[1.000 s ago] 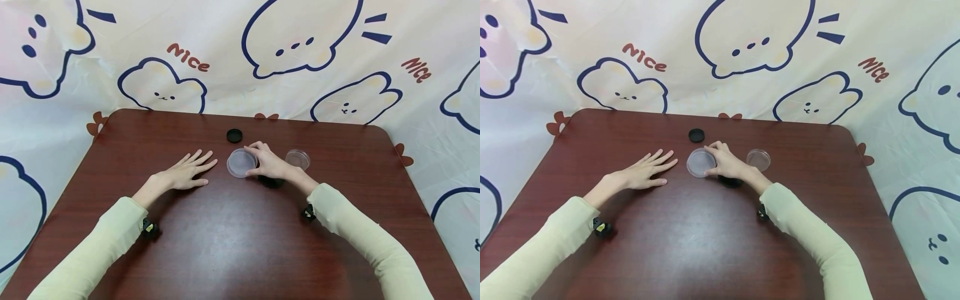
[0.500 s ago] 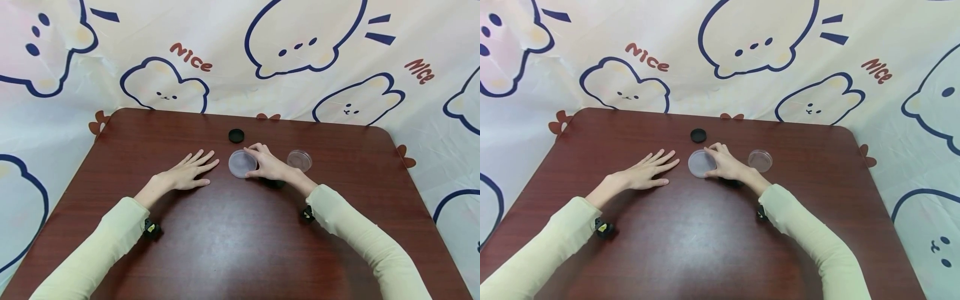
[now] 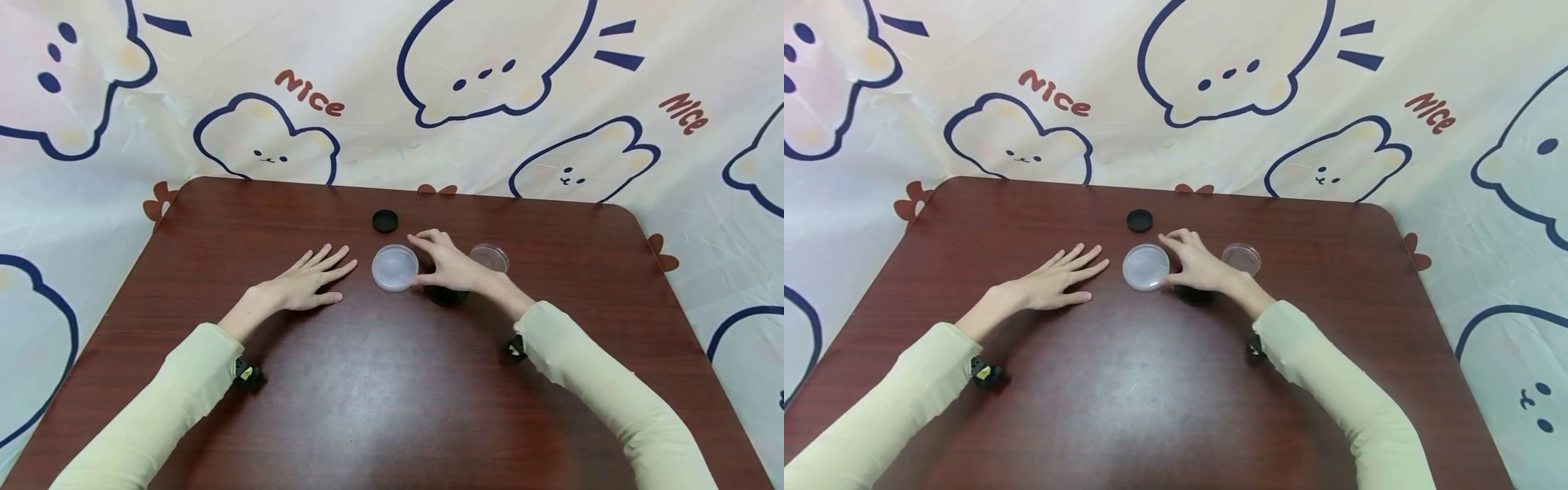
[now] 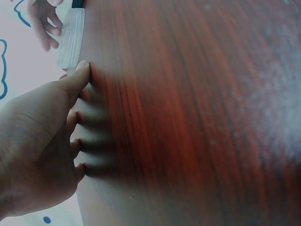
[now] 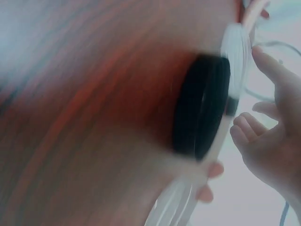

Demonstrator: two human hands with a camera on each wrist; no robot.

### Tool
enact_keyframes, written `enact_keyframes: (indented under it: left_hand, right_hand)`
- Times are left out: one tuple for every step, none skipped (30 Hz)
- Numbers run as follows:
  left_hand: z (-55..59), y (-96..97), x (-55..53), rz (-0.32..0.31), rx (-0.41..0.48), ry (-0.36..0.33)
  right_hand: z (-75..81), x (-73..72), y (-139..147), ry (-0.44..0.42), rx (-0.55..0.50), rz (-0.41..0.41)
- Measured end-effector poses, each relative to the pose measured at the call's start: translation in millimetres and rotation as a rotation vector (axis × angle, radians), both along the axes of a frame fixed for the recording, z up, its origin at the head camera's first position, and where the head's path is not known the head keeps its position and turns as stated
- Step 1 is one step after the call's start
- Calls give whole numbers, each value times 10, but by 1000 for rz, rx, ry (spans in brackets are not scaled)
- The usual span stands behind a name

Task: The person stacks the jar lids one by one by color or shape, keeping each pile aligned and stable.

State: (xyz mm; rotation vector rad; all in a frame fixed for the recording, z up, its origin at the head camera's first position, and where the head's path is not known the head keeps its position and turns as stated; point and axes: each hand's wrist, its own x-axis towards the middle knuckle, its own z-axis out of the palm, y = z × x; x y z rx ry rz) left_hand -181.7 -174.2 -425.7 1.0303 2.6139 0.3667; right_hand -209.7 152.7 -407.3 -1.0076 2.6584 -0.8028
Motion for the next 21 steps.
enact_keyframes:
  left_hand:
    - [-5,-2,-2,-1,2,1]
    - [-9,-3,-4,-2,3,3]
    - [-15,-4,-7,-3,3,5]
    - [-19,-4,-11,-3,0,5]
    - [-23,-4,-15,-4,-1,5]
    - [-24,-5,-18,-4,-4,3]
    - [-27,-7,-22,-4,-8,3]
    - [-25,-7,-25,-4,-7,3]
    - [-22,-7,-28,-5,-4,2]
    - [-18,-9,-29,-6,-3,3]
    - [-17,-13,-30,-6,-3,3]
    - [-16,-18,-30,-6,-4,5]
    - [-17,-21,-30,-6,-5,7]
    - [-17,-25,-29,-6,-7,10]
    - [-18,-27,-26,-5,-9,10]
    - [-22,-30,-25,-4,-13,9]
    - [-21,-28,-21,-5,-10,8]
    - [-22,-27,-19,-4,-9,7]
    - [-22,-24,-16,-6,-6,7]
    - [-23,-21,-15,-5,-4,6]
    - [-24,-18,-12,-6,0,6]
  right_hand:
    - [12,-4,75,5,-2,-16]
    - [20,-8,162,10,-1,-35]
    - [28,-9,257,6,-2,-57]
    - [35,-7,356,6,-1,-80]
    - [40,0,455,5,-4,-103]
    - [38,6,563,-1,-5,-124]
    - [36,15,667,-7,-8,-144]
    - [32,26,768,-14,-10,-167]
    - [25,39,862,-21,-12,-189]
    - [12,50,946,-22,-10,-208]
    - [-6,61,1023,-26,-9,-223]
    - [-29,68,1090,-31,-2,-235]
    - [-50,77,1138,-34,5,-249]
    - [-72,85,1178,-36,13,-258]
    - [-95,91,1209,-39,20,-262]
    - [-115,96,1232,-41,28,-261]
    - [-136,100,1250,-42,34,-261]
    - [-153,101,1263,-43,38,-263]
    - [-166,101,1274,-42,38,-266]
    - [-176,99,1281,-40,37,-268]
    - [-181,99,1284,-40,34,-274]
